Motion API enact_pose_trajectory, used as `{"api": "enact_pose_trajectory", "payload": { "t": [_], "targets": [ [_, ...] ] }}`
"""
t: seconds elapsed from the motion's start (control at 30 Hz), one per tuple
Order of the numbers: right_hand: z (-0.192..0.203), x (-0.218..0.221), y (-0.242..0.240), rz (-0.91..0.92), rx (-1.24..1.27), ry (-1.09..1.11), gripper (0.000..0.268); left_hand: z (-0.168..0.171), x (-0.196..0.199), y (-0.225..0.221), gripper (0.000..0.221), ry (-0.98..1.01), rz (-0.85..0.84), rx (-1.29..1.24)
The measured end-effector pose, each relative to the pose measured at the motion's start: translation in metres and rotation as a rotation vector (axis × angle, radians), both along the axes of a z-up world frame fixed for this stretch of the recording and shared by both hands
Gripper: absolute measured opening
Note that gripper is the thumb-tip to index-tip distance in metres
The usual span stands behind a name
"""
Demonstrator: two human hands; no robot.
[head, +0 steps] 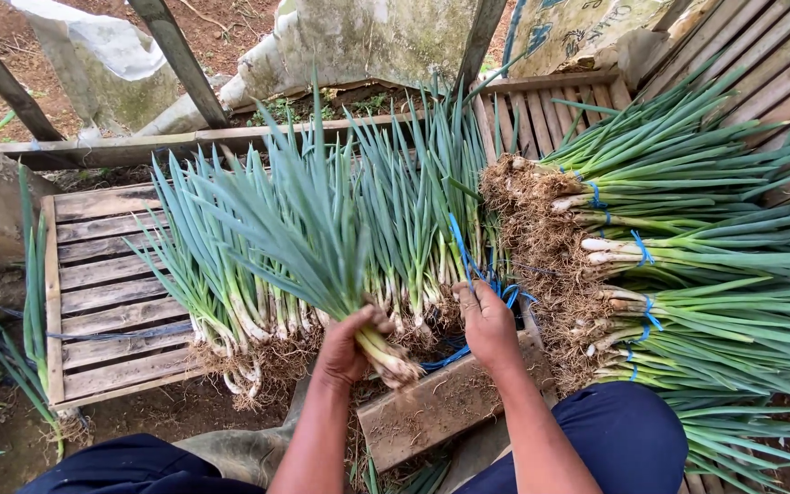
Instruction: Bundling green onions and tying them with blue plastic string
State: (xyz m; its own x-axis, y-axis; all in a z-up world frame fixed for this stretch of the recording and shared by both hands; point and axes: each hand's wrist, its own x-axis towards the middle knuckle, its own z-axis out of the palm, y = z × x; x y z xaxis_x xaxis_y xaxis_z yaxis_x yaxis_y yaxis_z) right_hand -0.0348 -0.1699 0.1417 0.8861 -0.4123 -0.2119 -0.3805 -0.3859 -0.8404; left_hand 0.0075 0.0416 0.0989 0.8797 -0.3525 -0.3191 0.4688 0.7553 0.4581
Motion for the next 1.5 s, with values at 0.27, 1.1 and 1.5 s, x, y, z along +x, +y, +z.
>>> {"api": "enact_pose_trajectory", "payload": {
  "t": [0.27,1.1,1.5],
  "targets": [
    [-0.087,0.026,-0.017,-0.153,-0.035,0.166,0.030,-0.067,0.031,0.059,0.017,0.057,0.160,0.077],
    [-0.039,0.042,0.049,-0.007,0.530,-0.027,0.041,-0.099,0.015,0.028,0.034,0.098,0.159,-0.281],
    [-0.029,-0.011,0.084,0.739,-0.370,-0.094,0.032,-0.102,0.012,0.026,0.060,-0.056,0.020,-0.413]
  ]
}}
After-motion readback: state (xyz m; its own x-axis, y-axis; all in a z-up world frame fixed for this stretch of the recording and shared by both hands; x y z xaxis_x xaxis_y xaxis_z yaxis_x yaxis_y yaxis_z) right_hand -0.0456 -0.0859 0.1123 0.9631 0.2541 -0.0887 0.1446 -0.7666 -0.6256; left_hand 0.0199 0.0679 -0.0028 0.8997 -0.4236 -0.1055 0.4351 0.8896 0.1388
